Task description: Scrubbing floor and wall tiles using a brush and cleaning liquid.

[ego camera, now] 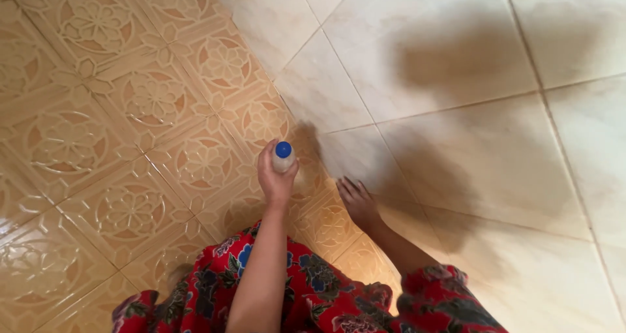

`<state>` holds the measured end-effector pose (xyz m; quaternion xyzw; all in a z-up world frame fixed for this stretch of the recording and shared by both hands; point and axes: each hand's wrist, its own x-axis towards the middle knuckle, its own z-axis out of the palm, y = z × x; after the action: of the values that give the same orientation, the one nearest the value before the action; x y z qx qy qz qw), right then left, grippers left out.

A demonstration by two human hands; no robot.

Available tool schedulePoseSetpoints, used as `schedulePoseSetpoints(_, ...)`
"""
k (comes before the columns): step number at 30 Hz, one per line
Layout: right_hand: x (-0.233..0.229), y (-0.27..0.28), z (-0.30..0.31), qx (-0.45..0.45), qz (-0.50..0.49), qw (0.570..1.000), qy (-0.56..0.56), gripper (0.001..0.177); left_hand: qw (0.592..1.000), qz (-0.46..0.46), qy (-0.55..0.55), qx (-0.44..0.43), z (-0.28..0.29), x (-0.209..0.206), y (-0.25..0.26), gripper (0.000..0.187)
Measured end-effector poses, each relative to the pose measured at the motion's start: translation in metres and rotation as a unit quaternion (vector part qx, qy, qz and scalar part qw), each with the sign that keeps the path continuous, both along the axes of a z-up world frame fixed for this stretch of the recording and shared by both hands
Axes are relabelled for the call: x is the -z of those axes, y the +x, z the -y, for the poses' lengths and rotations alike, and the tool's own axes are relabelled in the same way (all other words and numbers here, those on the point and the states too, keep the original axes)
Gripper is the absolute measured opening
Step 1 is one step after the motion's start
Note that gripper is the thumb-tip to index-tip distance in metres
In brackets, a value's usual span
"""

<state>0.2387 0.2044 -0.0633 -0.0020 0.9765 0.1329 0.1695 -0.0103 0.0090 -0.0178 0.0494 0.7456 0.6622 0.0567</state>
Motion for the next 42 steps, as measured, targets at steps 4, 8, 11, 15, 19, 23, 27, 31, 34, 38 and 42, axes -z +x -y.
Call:
schedulePoseSetpoints(4, -0.09, -0.082, 0.016, 0.033, 0.016, 0.999, 0.026, 0.059, 0.999, 0.033, -0.012, 0.02, -0.004, -0.002, 0.007, 0.066)
schedulePoseSetpoints(8, -0.147, -0.147, 0.019, -0.02, -0.191, 0.954, 0.229, 0.057, 1.0, 0.002, -0.018, 0.02, -0.006, 0.0, 0.005, 0.068)
schedulePoseSetpoints(11, -0.124, -0.119, 0.024, -0.008, -0.116, 0.963, 0.244, 0.062, 0.999, 0.023, -0.003, 0.024, -0.006, -0.001, 0.005, 0.067)
schedulePoseSetpoints(15, -0.03, -0.043, 0.014, 0.036, 0.022, 0.999, 0.012, 0.058, 1.0, 0.015, 0.005, 0.003, 0.003, -0.005, -0.001, 0.068)
schedulePoseSetpoints(19, -0.03, -0.093, 0.016, -0.015, 0.032, 0.995, 0.097, 0.062, 1.0, 0.016, -0.025, -0.003, 0.0, -0.014, 0.002, 0.066)
schedulePoseSetpoints(23, -0.023, -0.174, 0.017, -0.031, -0.056, 0.986, 0.155, 0.058, 1.0, -0.015, -0.018, -0.021, -0.004, -0.024, 0.006, 0.068)
schedulePoseSetpoints(27, -0.02, -0.158, 0.028, -0.102, 0.141, 0.957, 0.233, 0.055, 1.0, -0.002, -0.008, -0.006, 0.004, -0.029, 0.008, 0.069)
schedulePoseSetpoints(31, 0.009, -0.038, 0.019, -0.106, 0.136, 0.962, 0.21, 0.057, 0.999, 0.027, 0.017, -0.034, 0.023, -0.018, 0.003, 0.068)
schedulePoseSetpoints(34, 0.031, 0.007, 0.004, -0.038, -0.02, 0.99, 0.134, 0.055, 0.997, 0.002, 0.023, -0.077, 0.031, -0.009, 0.0, 0.069)
schedulePoseSetpoints(38, -0.037, -0.087, 0.019, -0.036, 0.002, 0.987, 0.159, 0.061, 0.993, 0.0, -0.024, -0.116, 0.029, -0.013, 0.001, 0.069)
schedulePoseSetpoints(42, -0.097, -0.16, 0.017, 0.015, -0.167, 0.966, 0.196, 0.063, 0.997, -0.025, 0.004, -0.07, 0.018, -0.017, 0.005, 0.066)
